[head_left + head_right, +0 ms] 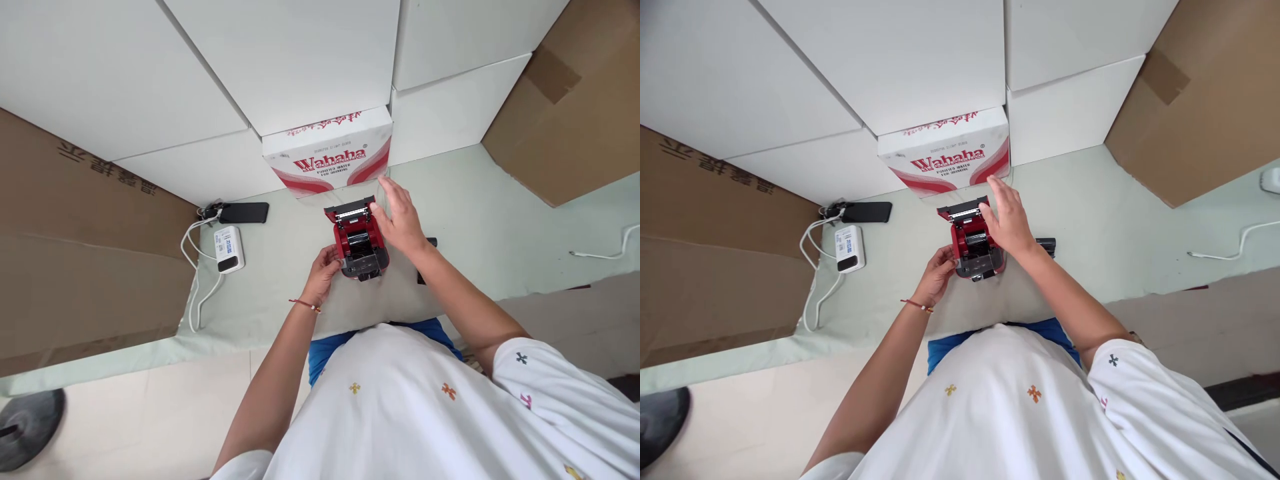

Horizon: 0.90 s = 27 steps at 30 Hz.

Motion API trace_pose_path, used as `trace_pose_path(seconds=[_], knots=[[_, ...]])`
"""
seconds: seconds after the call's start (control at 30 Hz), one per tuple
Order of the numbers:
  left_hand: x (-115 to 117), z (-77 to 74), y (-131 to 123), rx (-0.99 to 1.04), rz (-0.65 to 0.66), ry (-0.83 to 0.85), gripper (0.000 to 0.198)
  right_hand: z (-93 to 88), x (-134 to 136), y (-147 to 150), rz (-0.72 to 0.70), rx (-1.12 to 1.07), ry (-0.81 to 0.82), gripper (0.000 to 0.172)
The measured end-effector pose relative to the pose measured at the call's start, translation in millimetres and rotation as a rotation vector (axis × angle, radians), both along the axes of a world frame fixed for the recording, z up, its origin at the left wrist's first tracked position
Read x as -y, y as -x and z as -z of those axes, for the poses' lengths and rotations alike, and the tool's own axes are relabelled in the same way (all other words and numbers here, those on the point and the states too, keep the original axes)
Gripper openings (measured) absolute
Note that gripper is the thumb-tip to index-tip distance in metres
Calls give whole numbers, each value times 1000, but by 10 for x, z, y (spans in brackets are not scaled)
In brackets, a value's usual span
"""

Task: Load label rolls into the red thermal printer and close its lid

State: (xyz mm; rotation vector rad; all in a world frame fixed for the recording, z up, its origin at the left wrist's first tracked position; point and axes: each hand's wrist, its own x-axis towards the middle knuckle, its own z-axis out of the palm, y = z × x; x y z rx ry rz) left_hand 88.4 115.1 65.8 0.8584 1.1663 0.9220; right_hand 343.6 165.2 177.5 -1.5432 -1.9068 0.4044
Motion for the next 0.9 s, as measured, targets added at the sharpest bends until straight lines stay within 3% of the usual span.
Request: trace_pose_path(seconds=[0.07,0.17,0.27,0.33,0.43,0.5,0.7,0.9], knots=[[6,-32,18,-5,-8,-7,93,-46,-137,34,-78,21,77,63],[2,-89,57,-12,-21,-17,132,-91,-86,73,-187,122,166,58],[-17,-158,84,-22,12,-36,143,-95,131,50,-233,224,238,51],[-36,-207,89,-63,78,-70,126,-90,273,24,-278,289,306,45],[-65,-278,87,-138,153,-115,70,-121,413,19,-319,398,391,43],[-77,-314,88,-162,166,-124,45,-175,454,51,-323,466,431,44],[-111,-361,117,-210,196,-128,42,-344,457,225,-335,625,526,42],[-174,-386,114,-255,223,-152,40,-398,500,342,-354,679,519,39]])
